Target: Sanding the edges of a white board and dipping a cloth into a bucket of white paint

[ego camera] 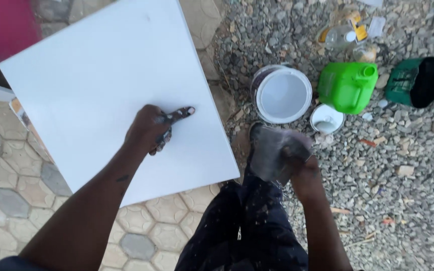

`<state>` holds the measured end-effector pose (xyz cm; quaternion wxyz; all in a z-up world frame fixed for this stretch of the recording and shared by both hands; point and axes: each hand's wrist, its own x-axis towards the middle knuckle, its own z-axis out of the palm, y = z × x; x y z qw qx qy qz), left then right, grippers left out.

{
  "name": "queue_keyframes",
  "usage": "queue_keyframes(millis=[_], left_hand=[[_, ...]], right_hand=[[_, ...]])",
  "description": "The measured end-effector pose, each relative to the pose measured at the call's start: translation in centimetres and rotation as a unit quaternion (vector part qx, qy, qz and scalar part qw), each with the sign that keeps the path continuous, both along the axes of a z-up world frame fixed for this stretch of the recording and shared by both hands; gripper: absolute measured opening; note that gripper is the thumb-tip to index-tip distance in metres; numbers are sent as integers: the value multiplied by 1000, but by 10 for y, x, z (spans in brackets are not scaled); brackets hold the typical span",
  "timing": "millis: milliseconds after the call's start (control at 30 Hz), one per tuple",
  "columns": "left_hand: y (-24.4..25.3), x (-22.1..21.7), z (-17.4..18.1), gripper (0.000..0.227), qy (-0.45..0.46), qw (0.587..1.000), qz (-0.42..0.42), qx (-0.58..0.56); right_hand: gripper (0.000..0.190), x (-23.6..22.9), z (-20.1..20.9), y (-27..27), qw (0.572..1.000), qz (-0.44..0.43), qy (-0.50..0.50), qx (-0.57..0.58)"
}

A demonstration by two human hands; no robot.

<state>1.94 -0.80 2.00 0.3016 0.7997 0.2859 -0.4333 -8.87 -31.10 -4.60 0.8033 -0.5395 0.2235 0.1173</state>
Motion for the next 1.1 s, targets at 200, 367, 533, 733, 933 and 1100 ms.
queue_keyframes(millis=[200,367,533,733,933,1100], left_hand=[[-5,7,1,30,58,996,-11,65],[-6,11,11,41,64,996,43,38],[-6,12,10,42,82,995,22,55],[-10,10,13,46,80,992,0,93],[-10,16,8,59,72,994,62,58],[-10,11,6,47,65,992,56,88]], right_hand=[[61,-44,-217,-28,866,65,201,453],[48,7,-85,68,941,281,191,-11],[61,63,-129,132,861,454,28,-228],[62,75,-120,143,942,288,-14,-173],[57,-41,-143,99,957,258,75,-106],[65,117,-132,166,952,263,-26,-154]])
